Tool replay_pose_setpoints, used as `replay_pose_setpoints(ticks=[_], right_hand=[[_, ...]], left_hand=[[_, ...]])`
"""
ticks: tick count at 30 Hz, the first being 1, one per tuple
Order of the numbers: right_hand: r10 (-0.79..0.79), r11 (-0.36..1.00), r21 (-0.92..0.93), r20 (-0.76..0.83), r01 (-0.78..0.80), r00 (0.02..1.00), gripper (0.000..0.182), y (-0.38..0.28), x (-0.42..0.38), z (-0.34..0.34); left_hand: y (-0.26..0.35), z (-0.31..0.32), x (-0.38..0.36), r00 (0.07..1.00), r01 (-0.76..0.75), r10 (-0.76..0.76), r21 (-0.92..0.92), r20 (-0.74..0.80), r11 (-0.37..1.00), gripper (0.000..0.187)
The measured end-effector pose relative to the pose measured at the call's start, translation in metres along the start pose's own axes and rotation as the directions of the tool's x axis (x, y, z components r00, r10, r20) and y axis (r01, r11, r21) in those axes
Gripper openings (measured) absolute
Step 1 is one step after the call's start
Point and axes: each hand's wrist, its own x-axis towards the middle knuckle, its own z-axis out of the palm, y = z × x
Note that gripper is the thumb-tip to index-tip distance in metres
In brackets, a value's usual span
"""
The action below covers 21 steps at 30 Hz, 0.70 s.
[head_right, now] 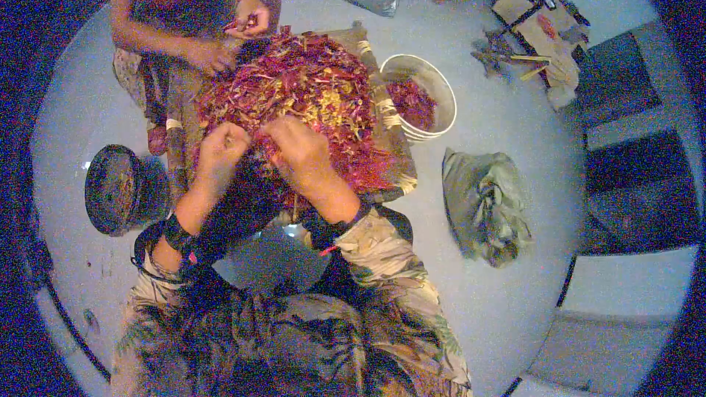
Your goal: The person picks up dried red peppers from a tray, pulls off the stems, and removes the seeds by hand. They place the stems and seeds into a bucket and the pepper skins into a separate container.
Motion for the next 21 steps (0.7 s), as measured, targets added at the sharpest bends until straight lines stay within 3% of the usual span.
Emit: replay_pose_setpoints(ticks=[3, 4, 5, 7, 8, 10, 12, 15, 16, 19, 21], right_hand=[[0.043, 0.999, -0.022, -0.125, -0.046, 0.991, 0.027, 0.027, 0.005, -0.018], [0.080, 0.996, -0.011, -0.184, -0.083, 0.980, 0.028, 0.029, 0.014, -0.035], [0.069, 0.992, -0.083, -0.292, -0.097, 0.954, 0.028, 0.045, 0.016, -0.046], [0.185, 0.982, 0.106, -0.449, -0.153, 0.874, 0.029, 0.105, 0.017, -0.064], [0.262, 0.962, 0.057, -0.482, -0.268, 0.836, 0.030, 0.112, 0.019, -0.084], [0.313, 0.936, 0.021, -0.511, -0.353, 0.801, 0.029, 0.168, 0.019, -0.112], [0.501, 0.691, -0.241, -0.519, -0.682, 0.692, 0.045, 0.194, 0.013, -0.128], [0.504, 0.604, -0.353, -0.524, -0.714, 0.686, 0.063, 0.221, -0.006, -0.134], [0.560, 0.599, -0.335, -0.473, -0.727, 0.680, 0.058, 0.223, -0.009, -0.133], [0.604, 0.791, -0.017, -0.143, -0.612, 0.784, 0.038, 0.210, -0.019, -0.108], [0.595, 0.799, -0.202, 0.127, -0.566, 0.794, 0.034, 0.179, -0.024, -0.086]], left_hand=[[0.003, -0.013, 0.010, 0.990, 0.102, -0.107, -0.047, -0.095, 0.994, 0.005], [0.016, -0.022, 0.011, 0.970, 0.235, -0.244, -0.236, -0.008, 0.943, 0.005], [0.018, -0.026, 0.012, 0.970, 0.229, -0.243, -0.340, 0.000, 0.912, 0.005], [0.019, -0.032, 0.015, 0.970, 0.213, -0.243, -0.533, 0.013, 0.819, 0.005], [0.023, -0.034, 0.016, 0.974, 0.191, -0.227, -0.536, -0.001, 0.822, 0.006], [0.022, -0.036, 0.019, 0.980, 0.171, -0.200, -0.515, -0.001, 0.840, 0.006], [0.027, -0.036, 0.019, 0.977, 0.169, -0.211, -0.510, -0.025, 0.843, 0.007], [0.020, -0.041, 0.020, 0.981, 0.154, -0.192, -0.529, -0.017, 0.835, 0.008], [0.016, -0.041, 0.022, 0.975, 0.174, -0.222, -0.527, -0.028, 0.832, 0.009], [0.006, -0.040, 0.025, 0.976, 0.172, -0.216, -0.477, -0.038, 0.862, 0.015], [0.009, -0.036, 0.023, 0.977, 0.162, -0.208, -0.477, -0.044, 0.864, 0.015]])
